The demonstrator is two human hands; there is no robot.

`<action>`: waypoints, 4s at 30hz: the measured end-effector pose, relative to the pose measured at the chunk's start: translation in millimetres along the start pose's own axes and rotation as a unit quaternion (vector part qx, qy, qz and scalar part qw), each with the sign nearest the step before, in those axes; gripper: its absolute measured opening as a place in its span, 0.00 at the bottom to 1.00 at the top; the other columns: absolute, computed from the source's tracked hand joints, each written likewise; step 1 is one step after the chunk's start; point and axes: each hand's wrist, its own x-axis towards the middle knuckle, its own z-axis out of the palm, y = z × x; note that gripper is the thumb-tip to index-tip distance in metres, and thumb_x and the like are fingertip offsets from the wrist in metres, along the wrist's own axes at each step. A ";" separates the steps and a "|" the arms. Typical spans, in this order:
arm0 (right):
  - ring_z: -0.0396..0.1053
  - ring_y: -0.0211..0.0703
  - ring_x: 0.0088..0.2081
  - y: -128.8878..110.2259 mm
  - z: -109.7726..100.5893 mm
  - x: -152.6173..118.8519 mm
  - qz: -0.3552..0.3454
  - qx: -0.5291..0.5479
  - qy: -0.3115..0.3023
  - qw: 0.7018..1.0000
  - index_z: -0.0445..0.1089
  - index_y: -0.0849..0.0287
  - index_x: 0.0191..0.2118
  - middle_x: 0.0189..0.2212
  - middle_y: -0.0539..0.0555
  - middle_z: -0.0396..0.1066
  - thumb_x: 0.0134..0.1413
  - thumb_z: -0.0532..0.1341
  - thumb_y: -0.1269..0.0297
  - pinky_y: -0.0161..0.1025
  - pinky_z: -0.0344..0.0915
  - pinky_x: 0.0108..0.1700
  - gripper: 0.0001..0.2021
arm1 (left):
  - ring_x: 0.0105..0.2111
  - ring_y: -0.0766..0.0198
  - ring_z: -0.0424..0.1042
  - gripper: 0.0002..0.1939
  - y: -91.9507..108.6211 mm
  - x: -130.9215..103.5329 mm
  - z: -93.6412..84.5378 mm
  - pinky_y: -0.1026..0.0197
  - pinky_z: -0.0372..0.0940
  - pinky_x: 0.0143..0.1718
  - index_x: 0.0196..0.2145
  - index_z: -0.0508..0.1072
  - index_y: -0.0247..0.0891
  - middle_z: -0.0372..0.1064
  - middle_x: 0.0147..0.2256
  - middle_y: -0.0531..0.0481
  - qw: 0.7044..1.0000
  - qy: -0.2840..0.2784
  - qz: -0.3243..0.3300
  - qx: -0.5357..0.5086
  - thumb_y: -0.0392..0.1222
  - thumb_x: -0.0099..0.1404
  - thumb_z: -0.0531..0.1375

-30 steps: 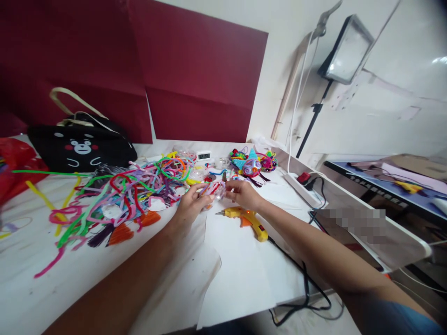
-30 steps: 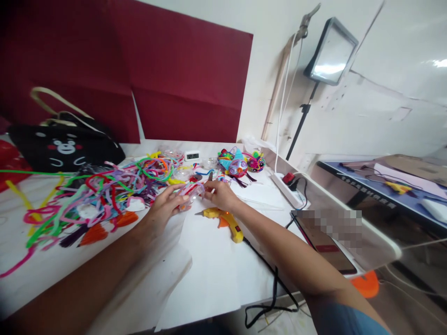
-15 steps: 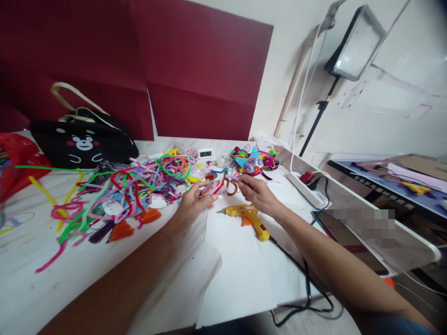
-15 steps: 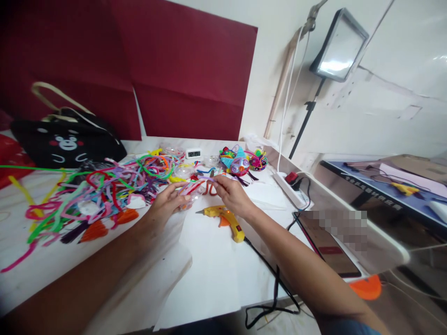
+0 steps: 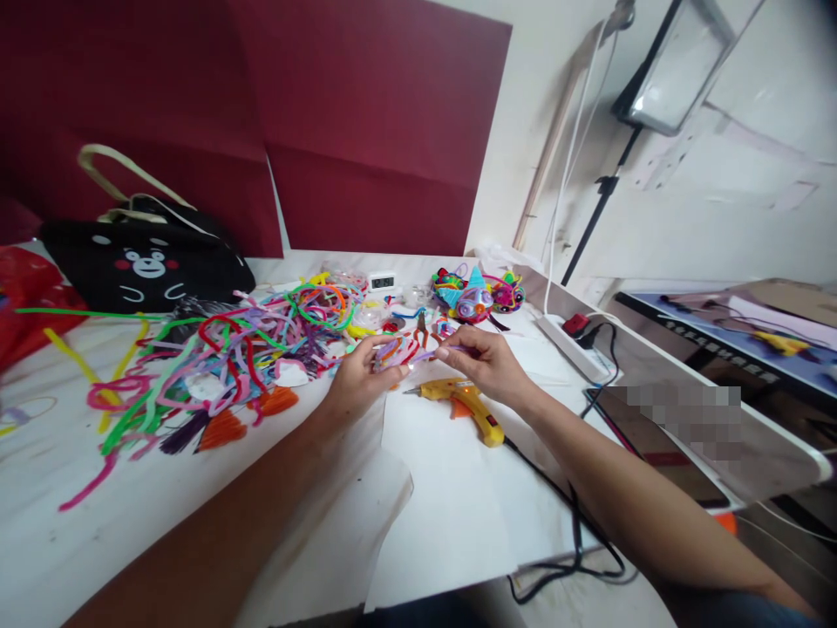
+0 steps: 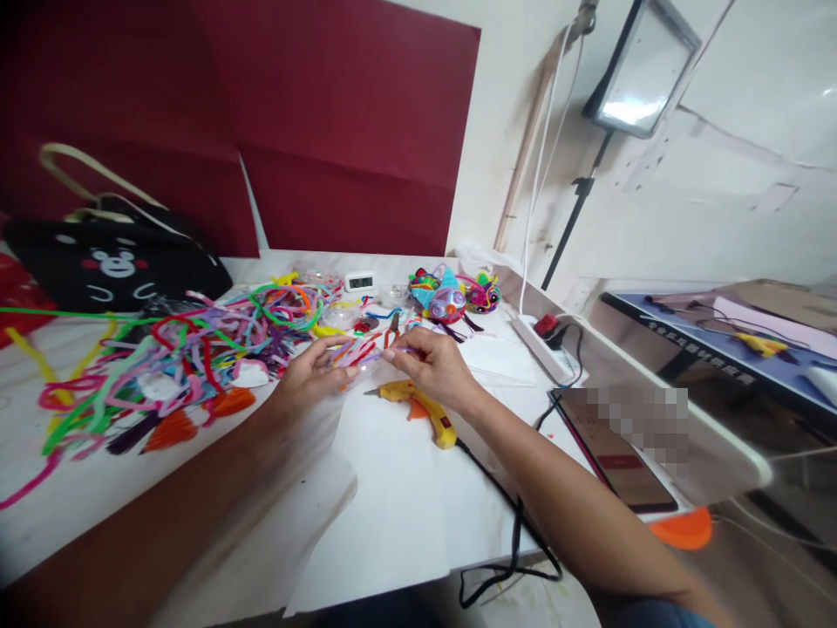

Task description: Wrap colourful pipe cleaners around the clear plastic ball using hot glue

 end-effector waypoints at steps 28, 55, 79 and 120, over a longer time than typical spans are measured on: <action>0.68 0.41 0.30 10.7 5.0 -4.2 -0.068 -0.038 -0.003 0.997 0.83 0.58 0.34 0.29 0.52 0.76 0.66 0.71 0.41 0.40 0.66 0.37 0.23 | 0.40 0.50 0.80 0.35 3.4 -2.6 1.9 0.53 0.73 0.40 0.50 0.75 0.38 0.82 0.43 0.44 0.997 -0.047 -0.022 0.051 0.53 0.45 0.74; 0.67 0.40 0.30 9.4 2.6 -6.6 -0.078 -0.122 -0.037 0.989 0.83 0.58 0.38 0.30 0.51 0.75 0.63 0.72 0.66 0.38 0.62 0.35 0.03 | 0.36 0.52 0.81 0.36 -8.2 3.9 -0.2 0.54 0.75 0.35 0.51 0.77 0.39 0.84 0.45 0.41 0.995 -0.065 -0.030 0.067 0.53 0.44 0.75; 0.67 0.40 0.32 7.4 6.3 -2.6 0.083 0.054 -0.023 0.995 0.80 0.59 0.31 0.32 0.52 0.76 0.51 0.75 0.49 0.37 0.61 0.34 0.16 | 0.53 0.38 0.83 0.34 -15.9 5.2 -6.7 0.48 0.77 0.50 0.53 0.80 0.41 0.84 0.53 0.39 0.996 -0.067 -0.004 0.051 0.50 0.48 0.75; 0.56 0.28 0.18 -3.2 -5.4 5.4 0.285 0.346 -0.116 0.886 0.75 0.59 0.25 0.16 0.43 0.70 0.26 0.83 0.62 0.29 0.46 0.20 0.20 | 0.62 0.36 0.78 0.32 18.1 -16.8 -4.3 0.39 0.77 0.60 0.54 0.80 0.47 0.83 0.57 0.42 0.987 -0.159 -0.030 0.004 0.48 0.49 0.74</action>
